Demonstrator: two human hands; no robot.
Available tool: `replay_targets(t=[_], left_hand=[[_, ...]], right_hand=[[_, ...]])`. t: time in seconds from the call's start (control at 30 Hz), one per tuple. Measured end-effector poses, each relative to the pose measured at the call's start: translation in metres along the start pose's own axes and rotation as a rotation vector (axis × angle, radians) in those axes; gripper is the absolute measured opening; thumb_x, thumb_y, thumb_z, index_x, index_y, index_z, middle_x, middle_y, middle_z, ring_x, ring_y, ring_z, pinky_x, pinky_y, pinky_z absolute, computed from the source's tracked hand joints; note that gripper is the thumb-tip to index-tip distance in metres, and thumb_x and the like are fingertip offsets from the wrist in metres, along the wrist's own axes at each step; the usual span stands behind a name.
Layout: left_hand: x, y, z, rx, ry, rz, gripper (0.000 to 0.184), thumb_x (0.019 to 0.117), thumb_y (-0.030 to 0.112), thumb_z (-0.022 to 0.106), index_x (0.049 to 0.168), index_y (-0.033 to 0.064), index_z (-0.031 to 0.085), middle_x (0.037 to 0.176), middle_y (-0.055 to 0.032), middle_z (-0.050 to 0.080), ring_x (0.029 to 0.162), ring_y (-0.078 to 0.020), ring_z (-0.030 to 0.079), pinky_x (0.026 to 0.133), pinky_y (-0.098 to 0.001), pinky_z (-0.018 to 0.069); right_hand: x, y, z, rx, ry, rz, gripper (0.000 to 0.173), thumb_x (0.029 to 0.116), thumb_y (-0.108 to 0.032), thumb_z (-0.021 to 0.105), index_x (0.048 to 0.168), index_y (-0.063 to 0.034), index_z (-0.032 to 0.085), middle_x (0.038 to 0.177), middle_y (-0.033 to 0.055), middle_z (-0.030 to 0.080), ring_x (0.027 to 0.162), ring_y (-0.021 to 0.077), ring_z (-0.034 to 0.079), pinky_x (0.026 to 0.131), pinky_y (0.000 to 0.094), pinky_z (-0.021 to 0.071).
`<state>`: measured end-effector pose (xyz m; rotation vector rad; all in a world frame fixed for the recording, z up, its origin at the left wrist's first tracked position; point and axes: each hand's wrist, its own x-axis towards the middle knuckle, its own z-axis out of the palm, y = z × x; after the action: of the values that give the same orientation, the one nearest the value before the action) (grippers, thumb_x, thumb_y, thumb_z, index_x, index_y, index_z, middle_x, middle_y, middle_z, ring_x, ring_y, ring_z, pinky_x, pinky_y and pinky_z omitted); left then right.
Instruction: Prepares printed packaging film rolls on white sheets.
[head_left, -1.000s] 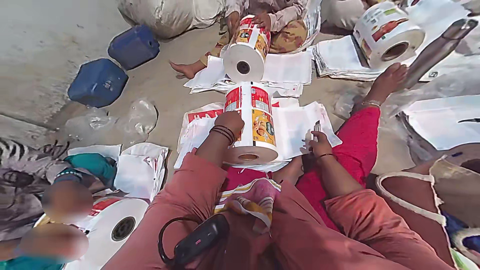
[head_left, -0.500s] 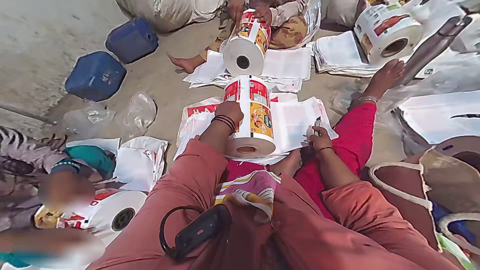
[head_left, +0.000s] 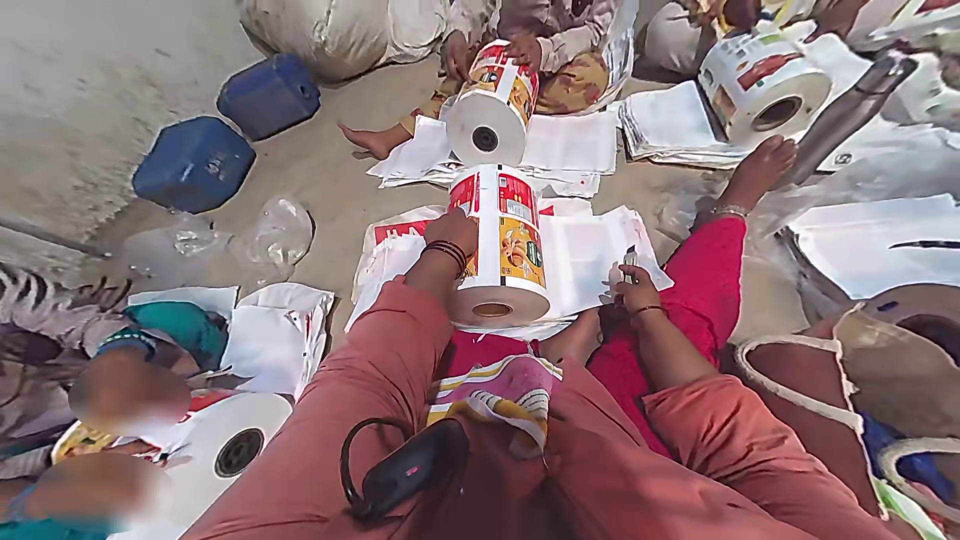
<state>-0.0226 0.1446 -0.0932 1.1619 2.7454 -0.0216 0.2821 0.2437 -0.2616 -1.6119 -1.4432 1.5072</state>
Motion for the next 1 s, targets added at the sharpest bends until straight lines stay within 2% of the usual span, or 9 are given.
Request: replay_targets(t=[0.13, 0.3, 0.4, 0.53, 0.67, 0.77, 0.83, 0.9, 1.0], left_hand=[[0.013, -0.003, 0.001, 0.025, -0.016, -0.025, 0.050, 0.0998, 0.033, 0.050, 0.136, -0.0010, 0.057, 0.123, -0.0276, 0.067, 0.117, -0.0466, 0.064, 0.092, -0.0697, 0.0490], [0.023, -0.025, 0.001, 0.017, -0.033, -0.036, 0.040, 0.0989, 0.021, 0.053, 0.129, -0.0048, 0.058, 0.122, -0.0287, 0.066, 0.115, -0.0469, 0.065, 0.090, -0.0689, 0.0505], [0.038, -0.080, 0.017, -0.029, 0.022, -0.126, 0.042, 0.1006, 0.017, 0.052, 0.134, -0.0075, 0.053, 0.123, -0.0339, 0.063, 0.115, -0.0526, 0.063, 0.089, -0.0717, 0.0495], [0.043, -0.186, 0.046, -0.010, 0.099, -0.409, 0.053, 0.0959, 0.021, 0.063, 0.137, -0.0086, 0.050, 0.123, -0.0351, 0.064, 0.114, -0.0521, 0.064, 0.090, -0.0709, 0.0507], [0.038, -0.259, 0.075, -0.330, 0.131, -0.624, 0.067, 0.0965, 0.030, 0.067, 0.143, -0.0125, 0.045, 0.139, -0.0411, 0.050, 0.130, -0.0559, 0.051, 0.105, -0.0711, 0.0418], [0.030, -0.221, 0.070, -0.797, 0.250, -0.472, 0.065, 0.0985, 0.032, 0.067, 0.146, -0.0071, 0.045, 0.140, -0.0373, 0.052, 0.131, -0.0536, 0.051, 0.106, -0.0694, 0.0413], [0.021, -0.174, 0.068, -1.150, 0.275, -0.316, 0.059, 0.1018, 0.032, 0.062, 0.148, -0.0009, 0.044, 0.142, -0.0269, 0.055, 0.131, -0.0406, 0.054, 0.108, -0.0594, 0.0439], [0.008, -0.133, 0.079, -1.421, 0.194, -0.220, 0.055, 0.1024, 0.034, 0.058, 0.147, 0.0047, 0.046, 0.143, -0.0203, 0.056, 0.129, -0.0327, 0.055, 0.104, -0.0545, 0.0464], [0.005, -0.108, 0.116, -1.450, 0.033, -0.184, 0.049, 0.1022, 0.036, 0.059, 0.143, 0.0104, 0.051, 0.129, -0.0173, 0.064, 0.108, -0.0302, 0.065, 0.088, -0.0524, 0.0546]], right_hand=[[0.006, 0.004, 0.000, -0.013, -0.001, 0.005, 0.051, 0.0991, -0.007, 0.058, 0.148, -0.0164, 0.048, 0.109, 0.0174, 0.064, 0.070, 0.0199, 0.061, 0.065, 0.0389, 0.0536], [0.007, 0.000, 0.005, -0.026, 0.000, 0.024, 0.050, 0.0987, -0.007, 0.059, 0.147, -0.0145, 0.049, 0.116, 0.0184, 0.063, 0.076, 0.0213, 0.064, 0.068, 0.0396, 0.0547], [0.003, -0.003, 0.003, -0.031, 0.001, 0.019, 0.050, 0.0979, -0.005, 0.057, 0.147, -0.0129, 0.048, 0.121, 0.0176, 0.062, 0.077, 0.0202, 0.063, 0.066, 0.0382, 0.0539], [0.007, 0.000, -0.001, -0.045, 0.002, 0.007, 0.051, 0.0967, -0.003, 0.057, 0.147, -0.0120, 0.049, 0.123, 0.0168, 0.062, 0.076, 0.0192, 0.063, 0.065, 0.0371, 0.0533], [0.011, 0.000, 0.007, -0.085, 0.002, -0.002, 0.050, 0.0976, -0.005, 0.057, 0.147, -0.0110, 0.049, 0.126, 0.0177, 0.060, 0.077, 0.0206, 0.063, 0.065, 0.0388, 0.0542], [0.015, -0.002, 0.012, -0.144, 0.014, -0.027, 0.053, 0.1001, -0.008, 0.057, 0.152, -0.0128, 0.045, 0.132, 0.0190, 0.060, 0.080, 0.0240, 0.065, 0.067, 0.0424, 0.0554], [0.015, -0.004, 0.018, -0.224, 0.024, -0.031, 0.056, 0.1039, -0.013, 0.056, 0.157, -0.0181, 0.039, 0.120, 0.0190, 0.067, 0.076, 0.0252, 0.068, 0.063, 0.0425, 0.0563], [0.012, -0.023, 0.025, -0.345, 0.007, -0.041, 0.058, 0.1055, -0.012, 0.052, 0.160, -0.0220, 0.035, 0.112, 0.0166, 0.070, 0.076, 0.0251, 0.069, 0.064, 0.0428, 0.0570], [-0.004, -0.093, 0.047, -0.500, 0.005, -0.217, 0.060, 0.1060, -0.011, 0.053, 0.162, -0.0156, 0.031, 0.107, 0.0119, 0.073, 0.065, 0.0180, 0.065, 0.058, 0.0362, 0.0543]])
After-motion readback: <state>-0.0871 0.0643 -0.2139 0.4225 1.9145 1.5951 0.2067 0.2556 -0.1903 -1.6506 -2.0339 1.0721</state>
